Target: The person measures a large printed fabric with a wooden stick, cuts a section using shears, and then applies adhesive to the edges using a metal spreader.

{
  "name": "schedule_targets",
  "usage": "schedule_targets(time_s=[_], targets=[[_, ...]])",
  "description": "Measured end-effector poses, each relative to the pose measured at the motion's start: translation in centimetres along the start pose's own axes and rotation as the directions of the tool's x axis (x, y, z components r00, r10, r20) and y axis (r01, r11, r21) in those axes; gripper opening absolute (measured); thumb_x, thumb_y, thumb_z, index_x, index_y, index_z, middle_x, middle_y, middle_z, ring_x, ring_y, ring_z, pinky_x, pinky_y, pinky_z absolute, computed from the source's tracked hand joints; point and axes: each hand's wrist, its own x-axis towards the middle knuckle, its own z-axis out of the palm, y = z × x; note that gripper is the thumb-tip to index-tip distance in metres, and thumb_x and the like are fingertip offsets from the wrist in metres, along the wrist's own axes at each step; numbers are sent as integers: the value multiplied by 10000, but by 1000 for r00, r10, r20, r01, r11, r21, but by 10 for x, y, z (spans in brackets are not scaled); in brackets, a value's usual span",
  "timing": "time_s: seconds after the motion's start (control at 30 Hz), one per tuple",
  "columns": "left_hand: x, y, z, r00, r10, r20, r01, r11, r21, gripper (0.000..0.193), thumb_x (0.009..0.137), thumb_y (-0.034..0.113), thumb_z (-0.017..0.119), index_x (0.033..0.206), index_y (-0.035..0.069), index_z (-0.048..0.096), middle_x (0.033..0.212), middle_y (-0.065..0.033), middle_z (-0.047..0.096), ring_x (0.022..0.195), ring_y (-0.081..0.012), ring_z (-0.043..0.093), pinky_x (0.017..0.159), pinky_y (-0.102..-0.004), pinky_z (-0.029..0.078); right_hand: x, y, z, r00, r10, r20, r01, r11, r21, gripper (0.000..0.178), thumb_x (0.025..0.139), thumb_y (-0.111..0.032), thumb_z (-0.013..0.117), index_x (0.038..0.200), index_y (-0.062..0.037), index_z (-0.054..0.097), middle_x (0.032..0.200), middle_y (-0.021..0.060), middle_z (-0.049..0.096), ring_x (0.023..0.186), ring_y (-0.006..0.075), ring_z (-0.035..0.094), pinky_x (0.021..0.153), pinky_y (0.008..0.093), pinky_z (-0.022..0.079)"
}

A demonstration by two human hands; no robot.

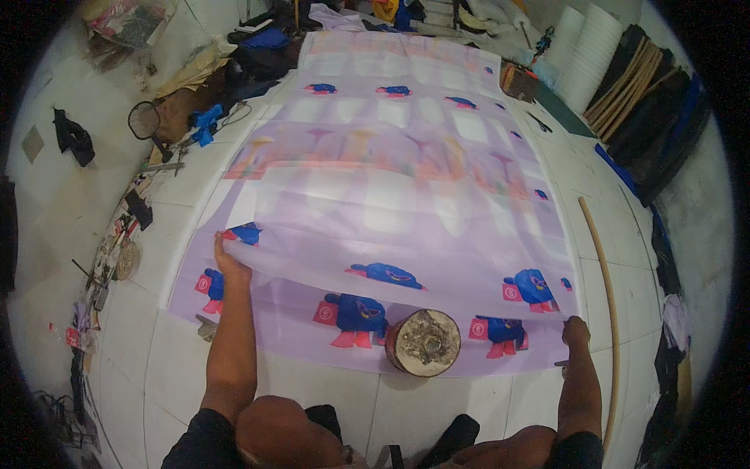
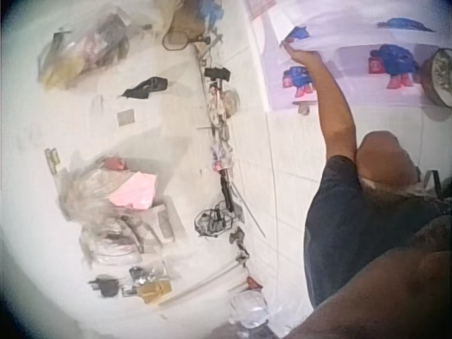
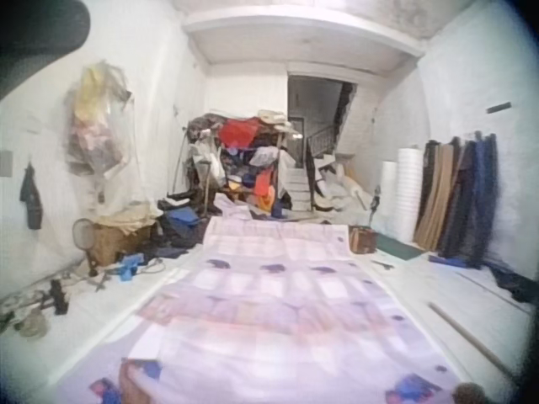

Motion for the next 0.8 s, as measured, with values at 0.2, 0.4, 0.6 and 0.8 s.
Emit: schedule_targets(time_s=[0.2,0.4,0.6,0.8], targets=[[-6,81,44,873,462,156,-454,655,604,267,879,3,574,1141,9,626,1205,-116,619,1075,-251,611,871,-367,505,5,3,22,992,-120,-27,119,993,-21,222,892,-226,589,1021,-57,651,1077,178,678,1035,359,661,857,461,551],[-96,88,67,427,362,829,-811,-251,528,301,845,-30,535,1133,-85,603,1312,-188,577,1118,-294,596,933,-338,469,13,11,28,989,-146,-15,146,989,-22,203,841,-159,591,1011,-67,654,1080,174,671,1016,359,662,859,456,552],[-50,91,-124,838,536,-100,-223,505,834,509,825,82,567,1304,-55,461,1096,-151,573,978,-224,577,769,-381,507,13,-3,33,988,-151,25,152,988,-28,278,897,-293,643,1051,-64,677,1103,178,674,1047,371,643,893,466,526],[-65,29,-148,806,190,-561,337,632,698,456,839,144,576,1239,-56,490,987,-147,598,736,-198,588,571,-292,482,2,25,11,990,-142,-22,141,989,-53,259,892,-275,646,1032,-60,677,1098,173,670,1050,364,639,881,465,523]])
